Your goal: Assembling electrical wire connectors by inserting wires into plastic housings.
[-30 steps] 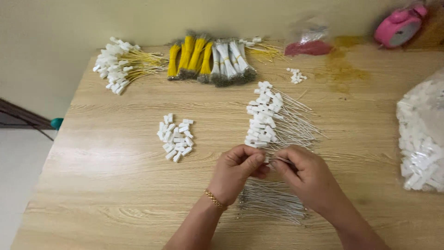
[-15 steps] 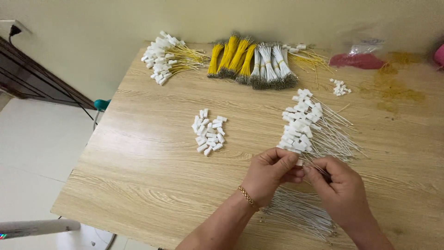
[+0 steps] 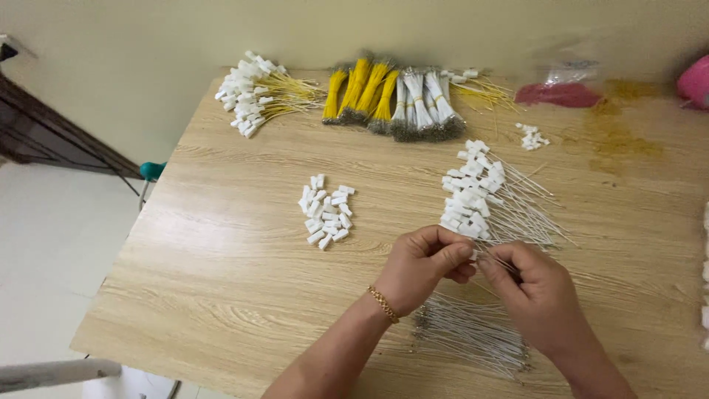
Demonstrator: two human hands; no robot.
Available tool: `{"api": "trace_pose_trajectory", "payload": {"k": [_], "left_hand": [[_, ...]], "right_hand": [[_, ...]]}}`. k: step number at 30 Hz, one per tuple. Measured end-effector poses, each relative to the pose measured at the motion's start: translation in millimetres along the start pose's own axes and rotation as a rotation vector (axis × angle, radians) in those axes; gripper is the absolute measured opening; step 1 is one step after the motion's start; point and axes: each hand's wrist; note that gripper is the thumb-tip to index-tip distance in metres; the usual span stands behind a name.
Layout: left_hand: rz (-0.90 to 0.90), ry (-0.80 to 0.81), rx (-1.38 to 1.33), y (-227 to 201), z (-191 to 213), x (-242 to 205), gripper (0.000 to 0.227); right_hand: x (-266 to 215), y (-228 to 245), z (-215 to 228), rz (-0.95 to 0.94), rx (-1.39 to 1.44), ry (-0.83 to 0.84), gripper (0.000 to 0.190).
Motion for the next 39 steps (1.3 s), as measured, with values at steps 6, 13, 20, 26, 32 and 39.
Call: {"api": "trace_pose_trajectory", "payload": {"k": [6, 13, 20, 26, 32, 39], "left_hand": [[-0.058, 0.010, 0.022, 2.0, -0.6, -2.9, 0.015], [0.001, -0.005, 0.077, -1.5, 3.6, 0.3, 0.015], [-0.759, -0.422, 1.535, -67.4, 73.3, 54.8, 0.039], [-0.414, -0.517, 1.974, -84.5, 100.6, 60.6, 0.022], [-0.583, -0.560, 1.872, -82.5, 86.5, 49.5, 0.013], [-0.288, -0.211, 0.764, -46.3, 6.5, 1.1, 0.021]], "right_hand": [[-0.7, 3.5, -1.9, 0.008, -0.004, 0.023, 0.013], [0.5, -3.7, -4.5, -0.003, 0.008, 0.064, 0.017], [17.6, -15.7, -7.1, 0.132, -0.220, 0.069, 0.024], [17.9, -5.1, 1.5, 0.121, -0.381, -0.034, 0.023], [14.0, -3.9, 9.7, -0.064, -0.145, -0.006, 0.022], [11.6, -13.7, 3.9, -0.206, 0.251, 0.140, 0.011]]}}
Point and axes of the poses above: each hand's wrist, its own x-axis towards the middle knuckle, its own z-axis out of the back of the hand, y = z × x, and after that the axes turned 12 degrees about -y, right-handed
